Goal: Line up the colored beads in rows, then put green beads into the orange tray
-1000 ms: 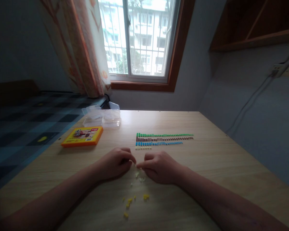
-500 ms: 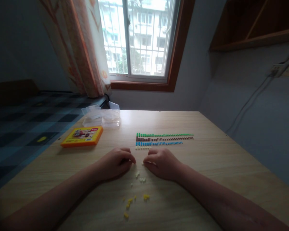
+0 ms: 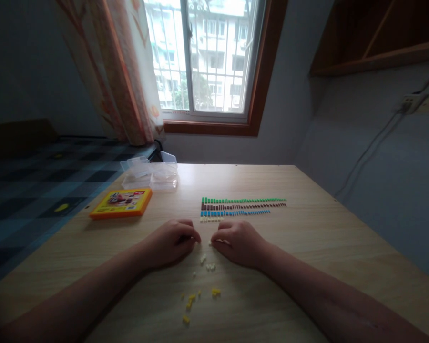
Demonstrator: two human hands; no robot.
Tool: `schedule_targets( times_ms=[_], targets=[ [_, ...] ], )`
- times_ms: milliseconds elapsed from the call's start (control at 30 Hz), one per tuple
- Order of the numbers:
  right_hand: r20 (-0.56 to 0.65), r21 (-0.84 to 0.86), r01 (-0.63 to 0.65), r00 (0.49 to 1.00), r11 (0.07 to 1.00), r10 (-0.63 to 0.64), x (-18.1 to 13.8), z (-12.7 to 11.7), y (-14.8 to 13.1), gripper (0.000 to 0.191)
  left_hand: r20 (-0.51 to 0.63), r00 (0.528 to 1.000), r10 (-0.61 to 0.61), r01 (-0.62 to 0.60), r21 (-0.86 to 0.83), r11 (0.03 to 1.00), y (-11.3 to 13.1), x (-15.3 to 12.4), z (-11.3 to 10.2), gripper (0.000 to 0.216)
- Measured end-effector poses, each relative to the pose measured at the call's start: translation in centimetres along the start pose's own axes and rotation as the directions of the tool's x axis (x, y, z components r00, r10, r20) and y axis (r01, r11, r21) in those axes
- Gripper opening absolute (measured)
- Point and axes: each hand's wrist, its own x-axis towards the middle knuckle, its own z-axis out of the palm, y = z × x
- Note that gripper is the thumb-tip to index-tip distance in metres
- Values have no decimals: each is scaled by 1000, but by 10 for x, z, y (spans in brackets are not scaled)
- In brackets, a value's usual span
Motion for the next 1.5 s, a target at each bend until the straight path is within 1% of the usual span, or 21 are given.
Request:
schedule_targets(
  times_ms=[300,567,700,800,967,1133,1233,1367,1500],
  targets=[
    [-51,22,-1,999,1000,2,-2,1,1,15,-6,1000,8,-8,2,1000,1,-1,-1,29],
    [-20,-19,-15,1000,1000,15,1,3,-3,16,-2,1000,-1,1,4,1000,0,0,0,30],
    [-7,-51,-21,1000,999,21,-1,-2,-2,18,0,1000,-24,24,-4,1000,2,0,-1,29],
    [1,-95,-39,999,995,39,-5,-10,5,18,1,1000,-30,30,-11,999,3,0,-2,29],
    [-47,-175,-153,988,973,147,-12,-23,28,16,6,1000,-20,20,-18,1000,2,-1,-2,29],
    [-78,-191,-178,983,965,166,-10,-22,49,18,12,999,-30,30,-15,999,0,-1,0,29],
    [-104,-176,-191,979,966,175,-7,-18,52,17,10,999,-32,32,-10,999,-1,-1,1,29],
    [-136,-148,-208,973,967,189,-7,-17,49,17,1,1000,-23,23,-15,1000,-1,-1,1,28],
    [-132,-126,-194,975,973,177,-10,-18,45,20,2,1000,-18,18,-12,1000,-1,-1,1,28]
  ],
)
